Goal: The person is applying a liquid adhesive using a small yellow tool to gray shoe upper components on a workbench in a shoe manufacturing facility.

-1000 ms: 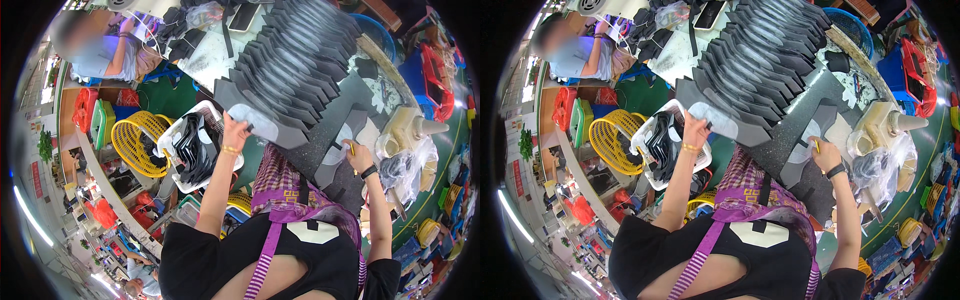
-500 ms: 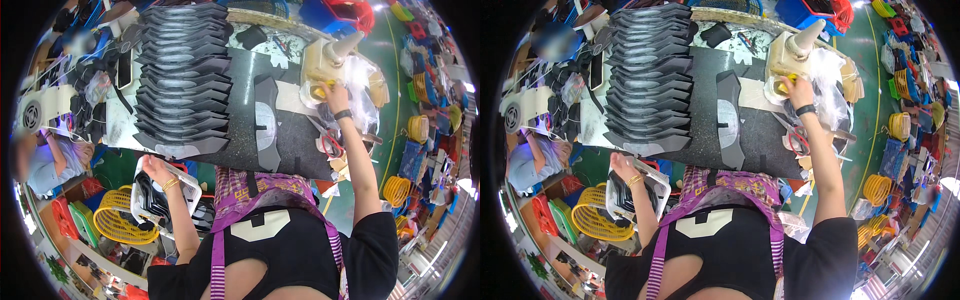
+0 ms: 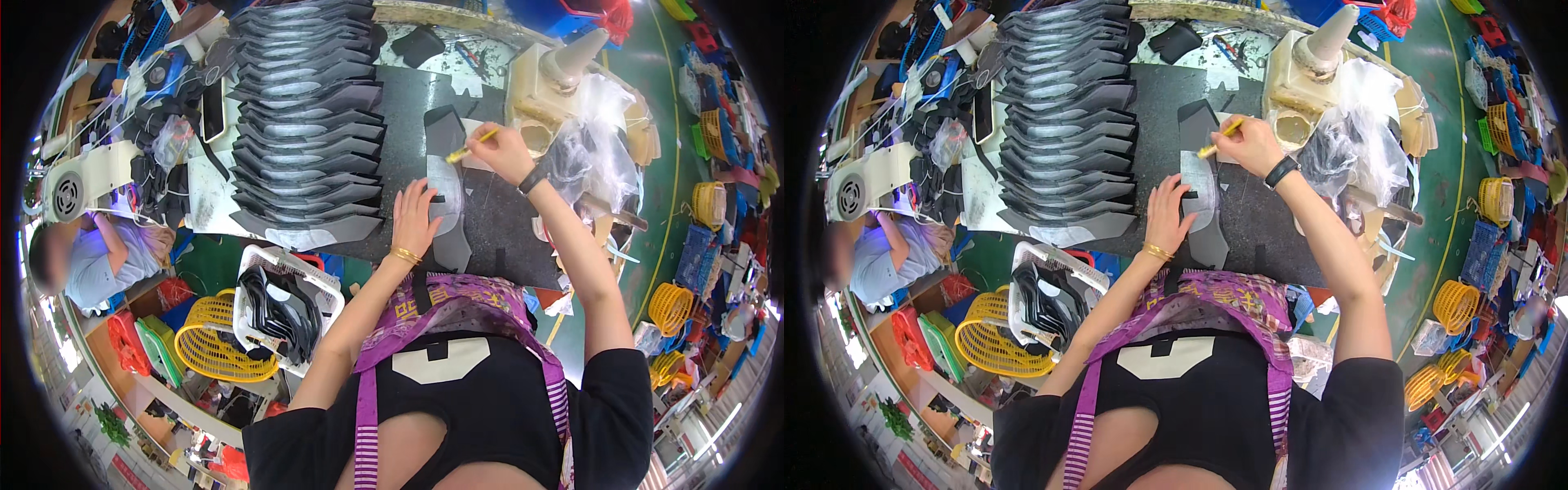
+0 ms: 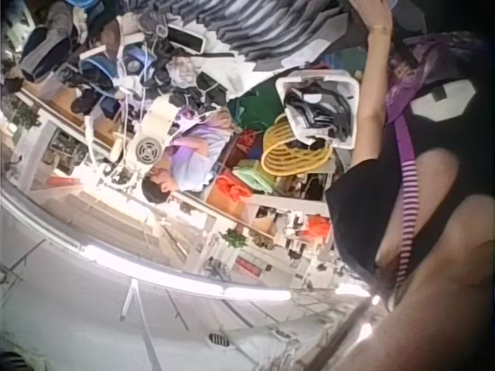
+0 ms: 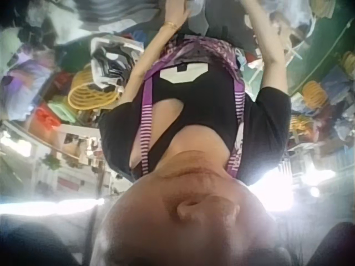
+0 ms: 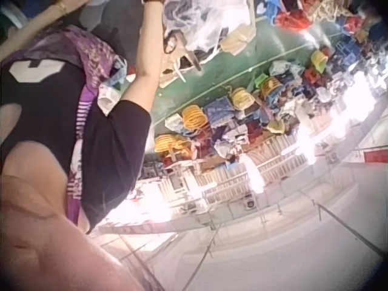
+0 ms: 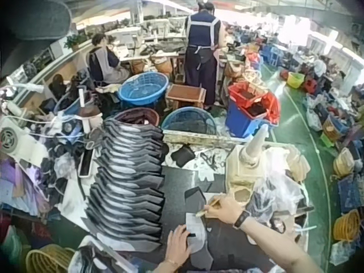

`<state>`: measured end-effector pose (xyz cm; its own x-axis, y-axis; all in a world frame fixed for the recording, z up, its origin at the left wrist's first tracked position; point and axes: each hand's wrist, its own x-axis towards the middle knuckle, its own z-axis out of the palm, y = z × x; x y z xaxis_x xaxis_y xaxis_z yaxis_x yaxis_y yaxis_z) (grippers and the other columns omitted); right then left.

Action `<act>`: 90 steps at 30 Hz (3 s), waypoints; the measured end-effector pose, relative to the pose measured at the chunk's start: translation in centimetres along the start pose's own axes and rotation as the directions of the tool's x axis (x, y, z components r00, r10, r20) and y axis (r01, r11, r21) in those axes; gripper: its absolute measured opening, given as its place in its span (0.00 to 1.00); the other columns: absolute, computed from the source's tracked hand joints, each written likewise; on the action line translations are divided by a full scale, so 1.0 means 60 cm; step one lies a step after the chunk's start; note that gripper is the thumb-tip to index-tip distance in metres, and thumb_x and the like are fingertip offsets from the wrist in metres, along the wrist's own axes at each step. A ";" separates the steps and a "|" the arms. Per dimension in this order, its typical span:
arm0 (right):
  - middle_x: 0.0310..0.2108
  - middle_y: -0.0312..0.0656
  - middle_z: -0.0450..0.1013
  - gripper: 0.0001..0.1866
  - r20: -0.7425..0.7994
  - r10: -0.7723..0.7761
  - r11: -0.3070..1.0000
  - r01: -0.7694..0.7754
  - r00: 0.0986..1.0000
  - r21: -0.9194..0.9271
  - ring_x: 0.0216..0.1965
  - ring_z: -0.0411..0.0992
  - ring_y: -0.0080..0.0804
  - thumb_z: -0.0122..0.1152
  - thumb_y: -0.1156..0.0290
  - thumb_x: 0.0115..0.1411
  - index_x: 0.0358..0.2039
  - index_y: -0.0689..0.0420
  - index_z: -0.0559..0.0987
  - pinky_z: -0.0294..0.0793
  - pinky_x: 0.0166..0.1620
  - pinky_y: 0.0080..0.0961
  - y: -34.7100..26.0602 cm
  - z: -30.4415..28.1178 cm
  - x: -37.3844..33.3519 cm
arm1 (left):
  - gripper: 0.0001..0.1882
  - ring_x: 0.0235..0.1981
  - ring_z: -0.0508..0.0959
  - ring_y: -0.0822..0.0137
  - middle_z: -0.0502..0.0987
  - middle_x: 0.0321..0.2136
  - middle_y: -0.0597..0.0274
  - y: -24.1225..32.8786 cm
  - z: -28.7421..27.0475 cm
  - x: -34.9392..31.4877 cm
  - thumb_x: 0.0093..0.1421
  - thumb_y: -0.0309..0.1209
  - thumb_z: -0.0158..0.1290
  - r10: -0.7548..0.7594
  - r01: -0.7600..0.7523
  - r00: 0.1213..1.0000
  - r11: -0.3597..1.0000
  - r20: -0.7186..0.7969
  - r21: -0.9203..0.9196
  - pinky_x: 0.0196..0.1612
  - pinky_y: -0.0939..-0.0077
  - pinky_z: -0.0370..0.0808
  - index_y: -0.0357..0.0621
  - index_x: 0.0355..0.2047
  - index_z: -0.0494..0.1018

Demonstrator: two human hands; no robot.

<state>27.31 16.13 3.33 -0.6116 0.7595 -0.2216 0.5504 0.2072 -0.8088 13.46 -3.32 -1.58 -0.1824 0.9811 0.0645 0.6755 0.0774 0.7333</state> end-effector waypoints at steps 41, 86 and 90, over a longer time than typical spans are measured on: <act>0.21 0.44 0.74 0.09 0.004 -0.007 0.982 0.006 1.000 0.191 0.23 0.72 0.29 0.54 0.70 0.47 0.26 0.62 0.76 0.71 0.30 0.24 0.080 0.057 -0.121 | 0.30 0.59 0.57 0.56 0.61 0.54 0.57 -0.032 0.004 -0.008 0.44 0.32 0.59 0.143 -0.166 0.982 0.966 0.126 0.199 0.59 0.60 0.54 0.49 0.48 0.62; 0.17 0.45 0.72 0.15 -0.292 -0.074 0.996 0.087 0.954 0.031 0.18 0.71 0.33 0.62 0.62 0.51 0.22 0.62 0.75 0.67 0.23 0.27 -0.013 0.055 -0.109 | 0.13 0.28 0.75 0.66 0.76 0.32 0.52 -0.078 0.036 0.114 0.47 0.28 0.57 -0.281 0.389 0.872 0.895 0.400 -0.219 0.33 0.76 0.72 0.38 0.35 0.74; 0.15 0.41 0.70 0.08 -0.278 -0.011 1.000 0.011 0.960 -0.001 0.15 0.65 0.24 0.56 0.69 0.52 0.28 0.61 0.77 0.65 0.22 0.22 0.062 0.012 -0.117 | 0.11 0.53 0.64 0.50 0.52 0.57 0.44 -0.005 -0.011 0.052 0.44 0.23 0.54 0.299 -0.303 0.953 0.935 -0.050 -0.183 0.49 0.72 0.67 0.37 0.29 0.66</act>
<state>33.24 11.12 1.49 -0.4354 0.8987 -0.0522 0.5440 0.2165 -0.8107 12.22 -0.38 -1.17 -0.0080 0.9492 0.3145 0.5567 -0.2571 0.7900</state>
